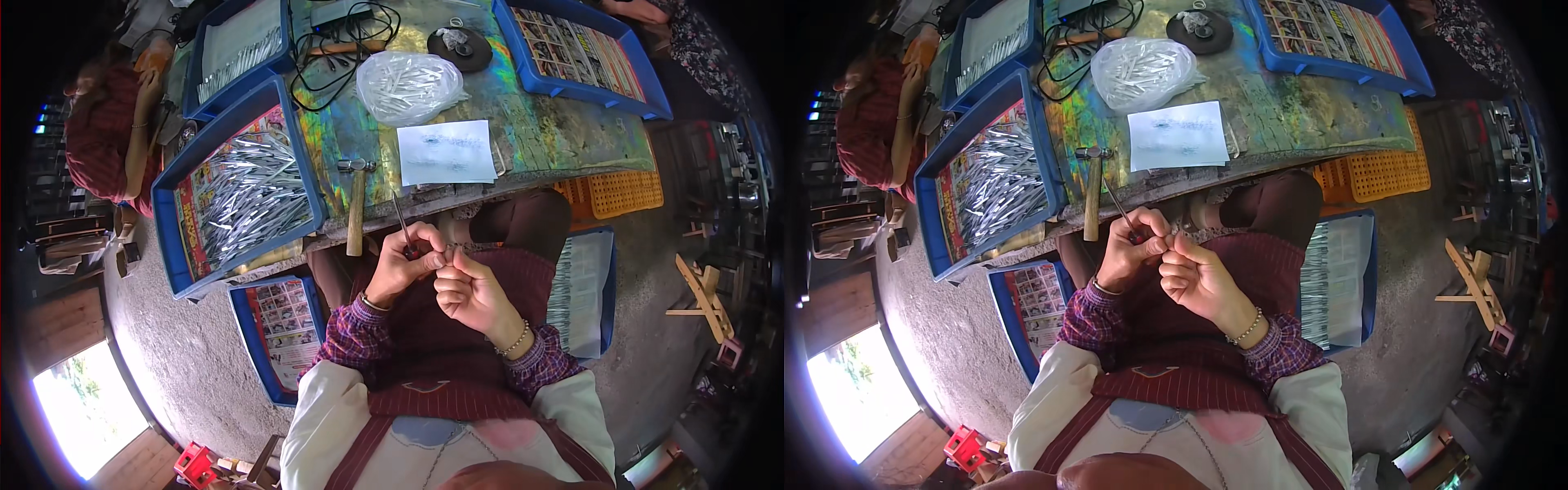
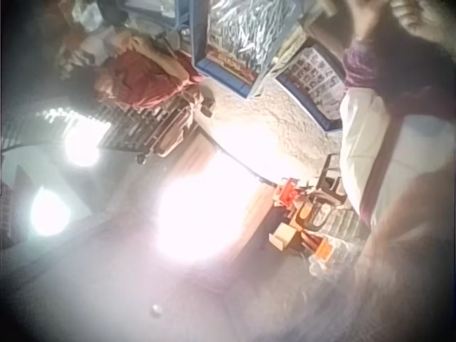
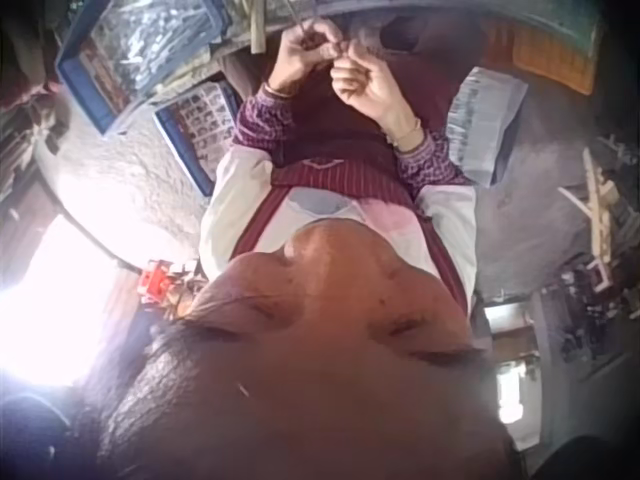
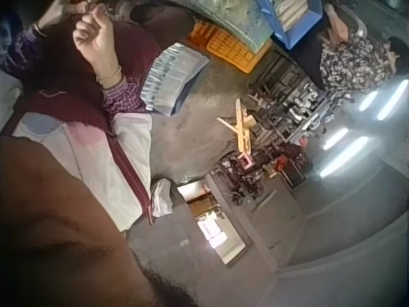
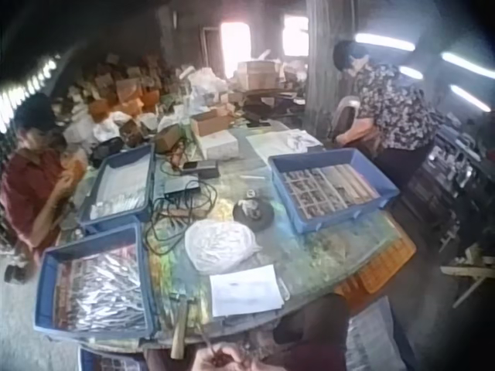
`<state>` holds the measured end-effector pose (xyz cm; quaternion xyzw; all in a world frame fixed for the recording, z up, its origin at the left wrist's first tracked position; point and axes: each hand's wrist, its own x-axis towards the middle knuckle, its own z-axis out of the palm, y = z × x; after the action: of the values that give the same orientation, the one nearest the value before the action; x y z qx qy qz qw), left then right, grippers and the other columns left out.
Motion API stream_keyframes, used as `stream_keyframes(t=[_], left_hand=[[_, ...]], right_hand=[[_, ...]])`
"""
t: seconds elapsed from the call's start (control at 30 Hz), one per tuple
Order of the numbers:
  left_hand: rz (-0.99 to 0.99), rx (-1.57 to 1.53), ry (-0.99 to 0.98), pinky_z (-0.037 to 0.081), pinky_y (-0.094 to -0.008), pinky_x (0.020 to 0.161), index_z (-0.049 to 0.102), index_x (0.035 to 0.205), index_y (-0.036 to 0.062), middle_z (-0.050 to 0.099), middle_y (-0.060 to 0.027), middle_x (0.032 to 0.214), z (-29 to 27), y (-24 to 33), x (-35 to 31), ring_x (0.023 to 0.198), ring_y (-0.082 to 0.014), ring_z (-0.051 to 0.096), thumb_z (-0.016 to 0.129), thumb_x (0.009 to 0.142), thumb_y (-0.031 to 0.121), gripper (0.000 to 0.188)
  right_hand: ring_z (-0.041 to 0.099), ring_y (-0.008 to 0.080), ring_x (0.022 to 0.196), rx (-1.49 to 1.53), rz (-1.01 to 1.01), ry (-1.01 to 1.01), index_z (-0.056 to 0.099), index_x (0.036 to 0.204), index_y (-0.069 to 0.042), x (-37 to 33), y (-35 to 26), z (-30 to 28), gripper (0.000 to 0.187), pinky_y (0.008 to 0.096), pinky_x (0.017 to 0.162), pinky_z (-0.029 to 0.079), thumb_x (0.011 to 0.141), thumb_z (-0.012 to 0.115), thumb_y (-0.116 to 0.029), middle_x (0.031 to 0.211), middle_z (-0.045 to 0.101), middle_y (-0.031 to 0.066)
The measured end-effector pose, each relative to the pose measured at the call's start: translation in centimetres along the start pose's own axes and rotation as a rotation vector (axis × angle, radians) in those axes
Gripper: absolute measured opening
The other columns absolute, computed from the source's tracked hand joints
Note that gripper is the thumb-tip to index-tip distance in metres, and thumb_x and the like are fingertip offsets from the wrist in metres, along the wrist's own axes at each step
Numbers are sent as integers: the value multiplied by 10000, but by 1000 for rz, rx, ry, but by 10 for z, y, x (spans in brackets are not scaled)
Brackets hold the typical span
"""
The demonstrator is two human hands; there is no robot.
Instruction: Assembling small metal components by attaching them to thin rods on a workbench.
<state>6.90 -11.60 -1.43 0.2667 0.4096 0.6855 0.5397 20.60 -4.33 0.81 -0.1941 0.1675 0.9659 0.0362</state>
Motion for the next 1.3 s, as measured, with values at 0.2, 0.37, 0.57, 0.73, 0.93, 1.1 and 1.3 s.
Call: stream_keyframes(t=[0.2,0.37,0.57,0.73,0.93,1.1,1.3], left_hand=[[57,23,-67,348,-184,496,539,851,31,537,-7,767,-2,-2,1,621,-42,449,646,798,42,120],[414,327,-133,409,-237,560,535,797,18,539,-50,749,-1,-3,7,677,-125,512,652,779,44,120],[589,545,-64,435,-274,584,546,774,25,547,-76,742,6,-4,4,674,-182,539,635,766,11,91],[483,375,81,406,-233,483,552,795,24,545,-52,737,12,-11,3,560,-109,494,620,790,0,72],[-56,-655,136,300,-214,406,450,703,78,405,-14,614,12,-1,-6,493,-106,349,396,943,310,338],[-96,-978,31,294,-239,408,346,594,131,301,15,570,6,-3,-4,493,-115,285,290,954,422,466],[-48,-1014,11,290,-244,415,343,583,133,294,18,557,-1,-3,-4,493,-115,279,290,960,400,465]], right_hand=[[254,39,481,18,19,-1,548,822,-109,-2,2,-2,113,191,465,260,880,564,-204,540,262,-77],[250,41,480,26,3,18,543,823,-107,-3,4,0,125,190,457,254,879,565,-216,536,250,-77],[256,35,478,-11,-7,2,553,872,-92,-2,1,-2,123,177,455,255,883,559,-215,537,244,-82],[259,26,483,-107,-58,22,553,909,-93,-1,-6,-1,130,172,447,253,883,560,-220,545,249,-88],[325,41,554,-390,-211,-34,499,871,-118,-5,-10,12,191,194,492,289,877,562,-298,678,355,-65],[375,84,552,-567,-134,-100,428,742,-117,-9,-17,9,353,221,491,315,918,421,-423,699,383,-25],[391,94,576,-423,-141,-246,394,698,-126,-5,-21,1,359,226,509,333,916,429,-409,677,383,-14]])
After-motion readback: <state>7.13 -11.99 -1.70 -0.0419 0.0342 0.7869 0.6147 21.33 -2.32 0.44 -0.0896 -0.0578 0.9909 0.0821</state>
